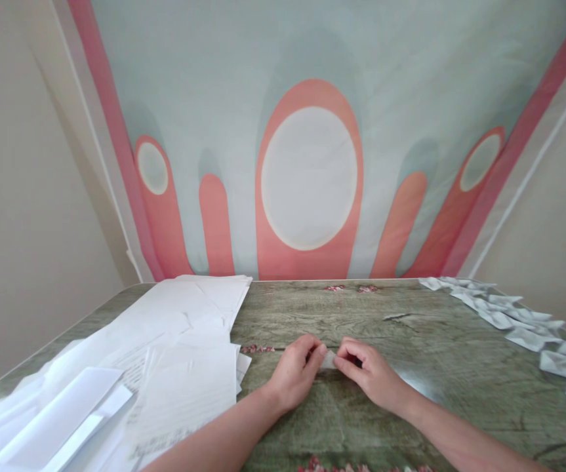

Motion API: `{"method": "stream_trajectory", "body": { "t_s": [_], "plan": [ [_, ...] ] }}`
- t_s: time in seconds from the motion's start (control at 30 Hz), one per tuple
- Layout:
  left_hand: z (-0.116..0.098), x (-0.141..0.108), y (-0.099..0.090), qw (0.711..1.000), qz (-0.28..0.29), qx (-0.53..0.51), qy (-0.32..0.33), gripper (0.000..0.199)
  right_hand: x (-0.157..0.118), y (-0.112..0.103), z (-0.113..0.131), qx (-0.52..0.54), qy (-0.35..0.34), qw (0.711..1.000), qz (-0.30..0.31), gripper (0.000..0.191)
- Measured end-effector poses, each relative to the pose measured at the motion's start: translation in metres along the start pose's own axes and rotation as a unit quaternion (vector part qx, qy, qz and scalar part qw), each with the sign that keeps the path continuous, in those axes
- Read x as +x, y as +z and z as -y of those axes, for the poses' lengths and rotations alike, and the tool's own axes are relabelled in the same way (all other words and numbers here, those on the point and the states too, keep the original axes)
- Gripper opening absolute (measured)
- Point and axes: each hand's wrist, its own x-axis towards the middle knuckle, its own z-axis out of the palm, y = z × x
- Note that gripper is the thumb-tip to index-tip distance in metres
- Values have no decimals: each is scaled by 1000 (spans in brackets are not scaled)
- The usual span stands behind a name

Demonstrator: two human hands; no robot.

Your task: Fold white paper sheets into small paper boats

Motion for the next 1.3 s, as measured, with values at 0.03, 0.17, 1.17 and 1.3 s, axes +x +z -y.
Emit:
{"method": "stream_trajectory", "body": {
  "t_s": [0.03, 0.17, 1.17, 1.3],
  "plan": [
    [0, 0, 0, 1000, 0, -6, -2, 25, 0, 0, -1, 2, 1, 1000, -5, 25],
    [-1, 0, 1, 1000, -1, -21, -4, 20, 1, 1, -3, 5, 12, 999, -32, 25],
    [4, 3, 1, 998, -57, -32, -12, 12, 3, 0, -7, 42, 13, 995, -84, 19],
    [5, 2, 2, 998, -51, -22, -3, 14, 3, 0, -6, 54, 18, 995, -82, 19]
  ]
}}
